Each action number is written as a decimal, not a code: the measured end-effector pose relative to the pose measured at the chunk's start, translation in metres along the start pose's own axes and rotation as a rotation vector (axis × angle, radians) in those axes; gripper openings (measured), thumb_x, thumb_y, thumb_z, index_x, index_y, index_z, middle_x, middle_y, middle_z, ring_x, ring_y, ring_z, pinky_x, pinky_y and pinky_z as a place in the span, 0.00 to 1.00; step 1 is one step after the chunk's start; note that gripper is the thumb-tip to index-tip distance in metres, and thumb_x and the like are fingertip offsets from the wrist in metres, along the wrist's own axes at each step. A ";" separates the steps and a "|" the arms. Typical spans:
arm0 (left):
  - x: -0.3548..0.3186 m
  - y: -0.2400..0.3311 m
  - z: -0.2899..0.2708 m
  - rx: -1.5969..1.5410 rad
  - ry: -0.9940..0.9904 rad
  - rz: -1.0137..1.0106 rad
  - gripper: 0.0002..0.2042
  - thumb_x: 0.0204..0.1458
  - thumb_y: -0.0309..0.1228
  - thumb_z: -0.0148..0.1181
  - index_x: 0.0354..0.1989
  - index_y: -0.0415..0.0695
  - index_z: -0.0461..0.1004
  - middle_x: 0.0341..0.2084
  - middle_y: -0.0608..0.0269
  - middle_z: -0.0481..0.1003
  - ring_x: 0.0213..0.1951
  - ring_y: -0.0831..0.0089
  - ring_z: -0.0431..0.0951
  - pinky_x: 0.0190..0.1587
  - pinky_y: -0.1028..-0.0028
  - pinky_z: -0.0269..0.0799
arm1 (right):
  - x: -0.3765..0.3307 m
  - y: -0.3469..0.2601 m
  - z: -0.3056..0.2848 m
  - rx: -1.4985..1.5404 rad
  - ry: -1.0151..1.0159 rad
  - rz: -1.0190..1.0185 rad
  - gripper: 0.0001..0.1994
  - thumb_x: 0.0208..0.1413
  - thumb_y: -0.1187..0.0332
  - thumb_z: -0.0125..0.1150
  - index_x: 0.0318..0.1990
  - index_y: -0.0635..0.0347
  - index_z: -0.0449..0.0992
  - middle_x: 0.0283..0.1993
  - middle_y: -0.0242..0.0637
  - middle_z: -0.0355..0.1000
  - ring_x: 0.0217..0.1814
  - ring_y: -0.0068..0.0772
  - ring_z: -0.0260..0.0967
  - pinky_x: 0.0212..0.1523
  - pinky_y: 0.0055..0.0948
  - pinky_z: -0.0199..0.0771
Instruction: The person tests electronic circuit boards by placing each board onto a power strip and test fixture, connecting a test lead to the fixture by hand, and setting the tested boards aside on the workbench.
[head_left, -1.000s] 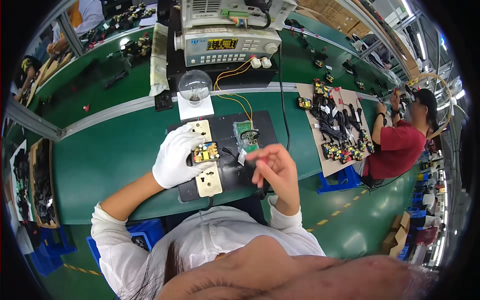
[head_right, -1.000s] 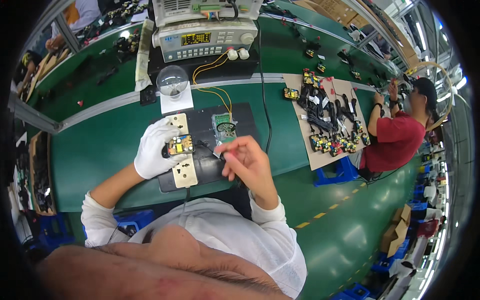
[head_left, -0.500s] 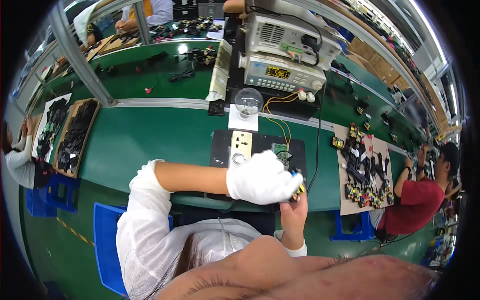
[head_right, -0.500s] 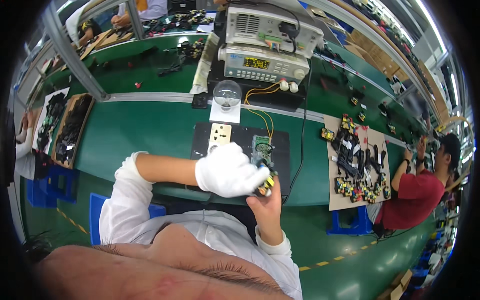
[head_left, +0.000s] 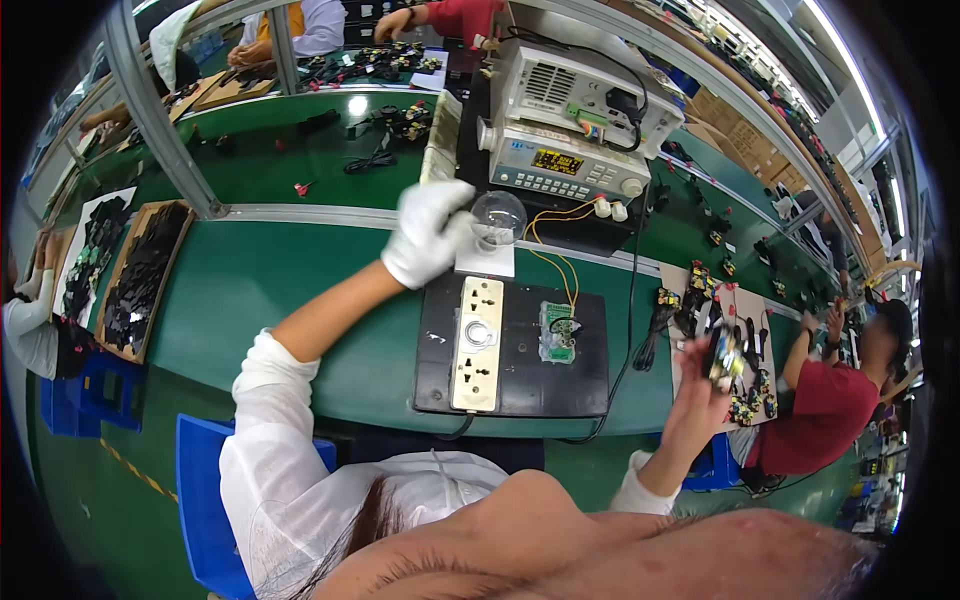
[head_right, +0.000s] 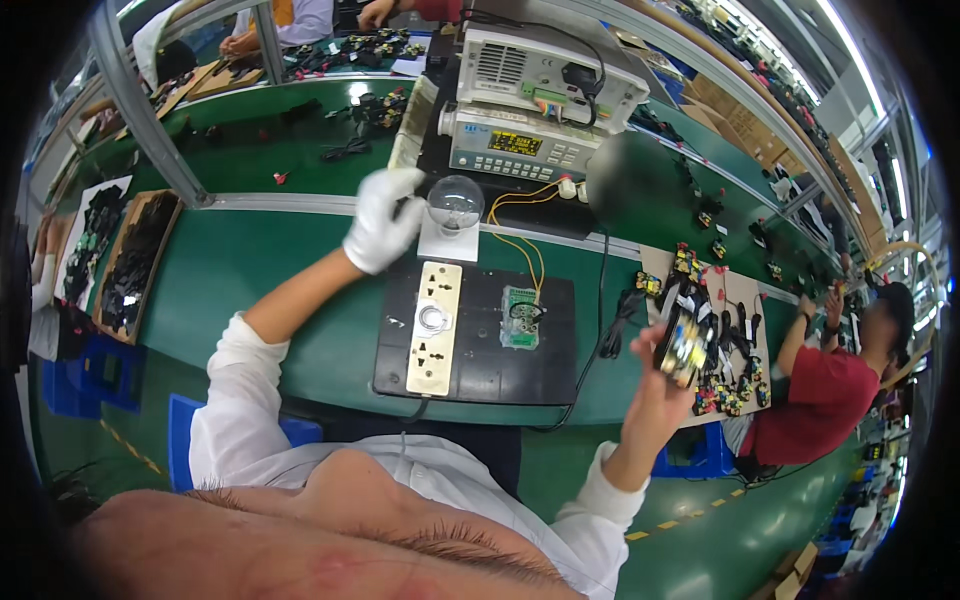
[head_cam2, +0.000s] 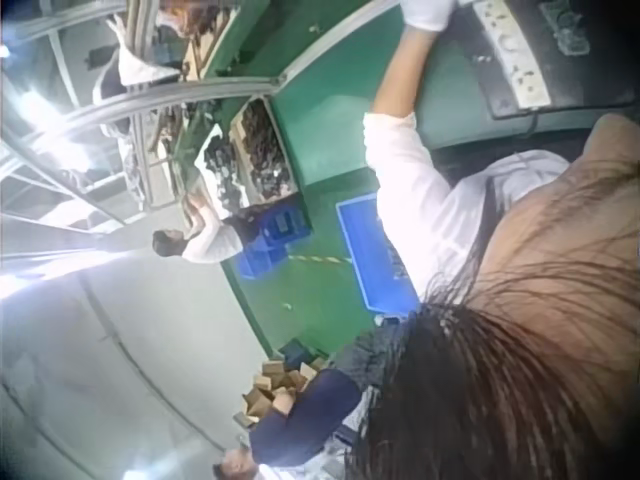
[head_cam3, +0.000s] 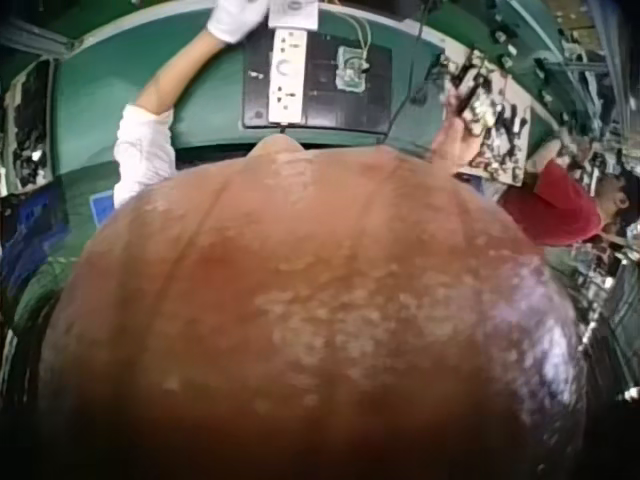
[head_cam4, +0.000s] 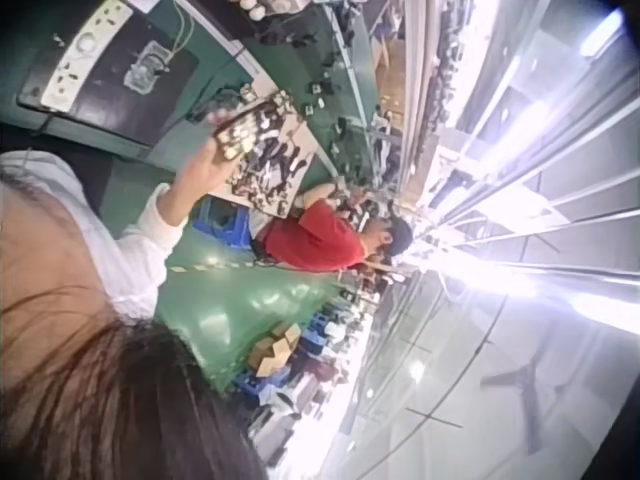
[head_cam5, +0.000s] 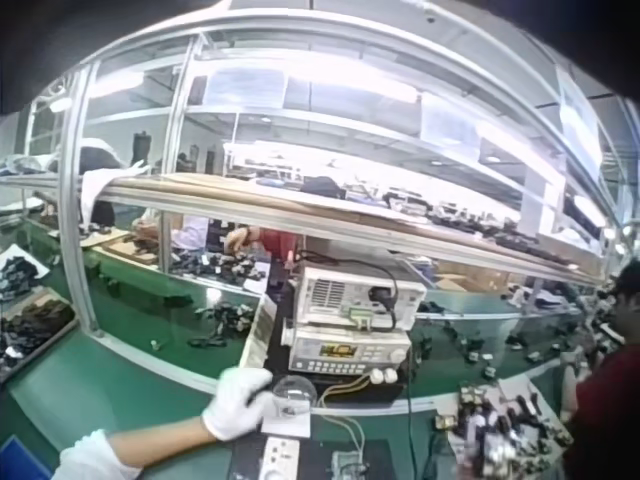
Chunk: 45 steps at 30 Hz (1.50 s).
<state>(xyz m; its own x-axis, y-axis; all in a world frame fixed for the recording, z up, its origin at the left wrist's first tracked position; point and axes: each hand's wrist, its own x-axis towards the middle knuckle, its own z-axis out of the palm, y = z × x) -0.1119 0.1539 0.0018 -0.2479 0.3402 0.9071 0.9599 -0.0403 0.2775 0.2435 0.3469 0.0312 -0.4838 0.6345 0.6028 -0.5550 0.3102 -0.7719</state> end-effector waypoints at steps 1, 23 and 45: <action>0.000 -0.034 -0.008 0.052 -0.154 -0.122 0.07 0.43 0.23 0.60 0.33 0.43 0.72 0.25 0.51 0.72 0.30 0.49 0.74 0.33 0.59 0.69 | 0.017 0.003 -0.005 -0.056 0.046 0.042 0.24 0.62 0.69 0.61 0.62 0.71 0.65 0.57 0.48 0.71 0.57 0.40 0.73 0.58 0.43 0.74; -0.054 -0.175 -0.036 0.914 -0.357 -0.592 0.18 0.52 0.44 0.59 0.52 0.62 0.79 0.58 0.43 0.71 0.60 0.52 0.68 0.64 0.51 0.57 | 0.207 0.285 -0.057 -1.521 -0.585 0.101 0.15 0.58 0.64 0.55 0.49 0.62 0.75 0.54 0.51 0.74 0.58 0.56 0.70 0.57 0.47 0.70; -0.045 -0.164 -0.068 -0.266 0.149 -1.085 0.15 0.62 0.45 0.56 0.37 0.46 0.77 0.23 0.66 0.72 0.21 0.70 0.70 0.27 0.70 0.66 | 0.109 0.120 -0.046 -0.642 -0.115 -0.024 0.09 0.65 0.72 0.57 0.46 0.67 0.79 0.45 0.39 0.79 0.44 0.30 0.76 0.48 0.27 0.74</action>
<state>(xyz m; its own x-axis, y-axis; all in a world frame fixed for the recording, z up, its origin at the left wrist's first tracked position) -0.2674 0.0815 -0.0632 -0.9646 0.2022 0.1693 0.1736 0.0036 0.9848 0.1552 0.4858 -0.0044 -0.5654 0.5536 0.6115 -0.0691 0.7070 -0.7038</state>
